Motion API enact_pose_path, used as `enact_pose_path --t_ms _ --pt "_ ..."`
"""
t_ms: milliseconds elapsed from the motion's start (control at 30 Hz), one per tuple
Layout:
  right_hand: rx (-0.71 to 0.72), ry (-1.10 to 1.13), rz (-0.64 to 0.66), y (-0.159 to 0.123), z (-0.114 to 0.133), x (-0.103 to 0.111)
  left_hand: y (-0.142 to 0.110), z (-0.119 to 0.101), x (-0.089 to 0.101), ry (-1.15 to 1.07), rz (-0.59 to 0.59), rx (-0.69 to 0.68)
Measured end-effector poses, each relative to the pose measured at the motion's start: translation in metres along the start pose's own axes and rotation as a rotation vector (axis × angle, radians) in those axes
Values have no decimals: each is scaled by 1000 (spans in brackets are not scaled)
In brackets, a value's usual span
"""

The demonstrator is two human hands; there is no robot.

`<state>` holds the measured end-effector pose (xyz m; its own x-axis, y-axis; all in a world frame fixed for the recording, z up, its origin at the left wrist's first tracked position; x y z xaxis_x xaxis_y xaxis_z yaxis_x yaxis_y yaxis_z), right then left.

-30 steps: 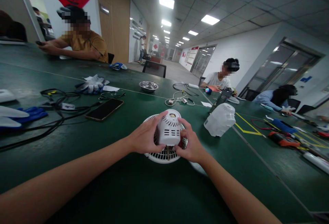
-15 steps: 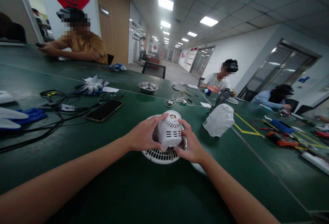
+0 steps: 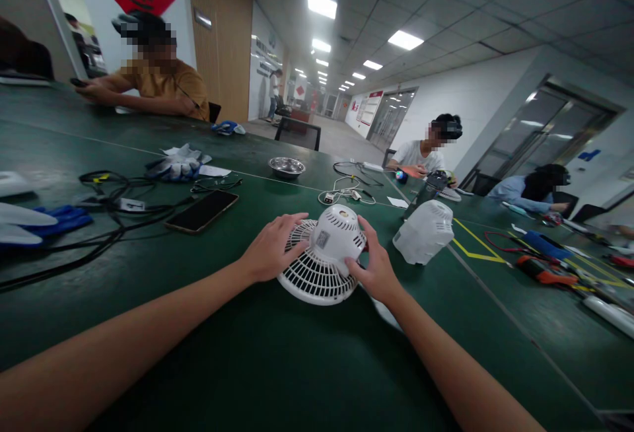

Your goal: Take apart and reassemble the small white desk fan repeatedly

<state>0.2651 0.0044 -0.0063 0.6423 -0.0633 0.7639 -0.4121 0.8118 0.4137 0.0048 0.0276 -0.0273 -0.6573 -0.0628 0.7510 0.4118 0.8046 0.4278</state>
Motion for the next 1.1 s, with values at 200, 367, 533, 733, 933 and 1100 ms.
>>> enact_pose_path --t_ms 200,367,533,733,933,1100 --pt "-14 75 35 0 -7 0 8 38 -6 -103 19 319" --pt "-59 104 63 -1 -10 -4 9 49 -7 -185 105 415" --pt "-100 141 82 -2 -8 -7 8 44 -4 -208 102 375" --pt "-193 351 -70 -1 -10 -5 2 29 10 -339 -38 204" --pt "-369 1015 -156 -1 -10 -6 4 30 18 -415 -310 -79" --pt "-515 1350 183 -7 1 -24 7 31 2 -767 9 121"
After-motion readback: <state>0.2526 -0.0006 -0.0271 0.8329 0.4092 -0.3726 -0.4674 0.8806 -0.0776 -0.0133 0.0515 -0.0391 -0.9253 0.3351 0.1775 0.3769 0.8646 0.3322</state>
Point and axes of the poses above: each hand's wrist, its own y-axis towards the middle knuckle, its own x-axis out of the back of the hand, z = x × y, the point moved 2 cm from there along y, towards the middle knuckle, and after that the axes turned 7 degrees about z, right-handed, at the moved point
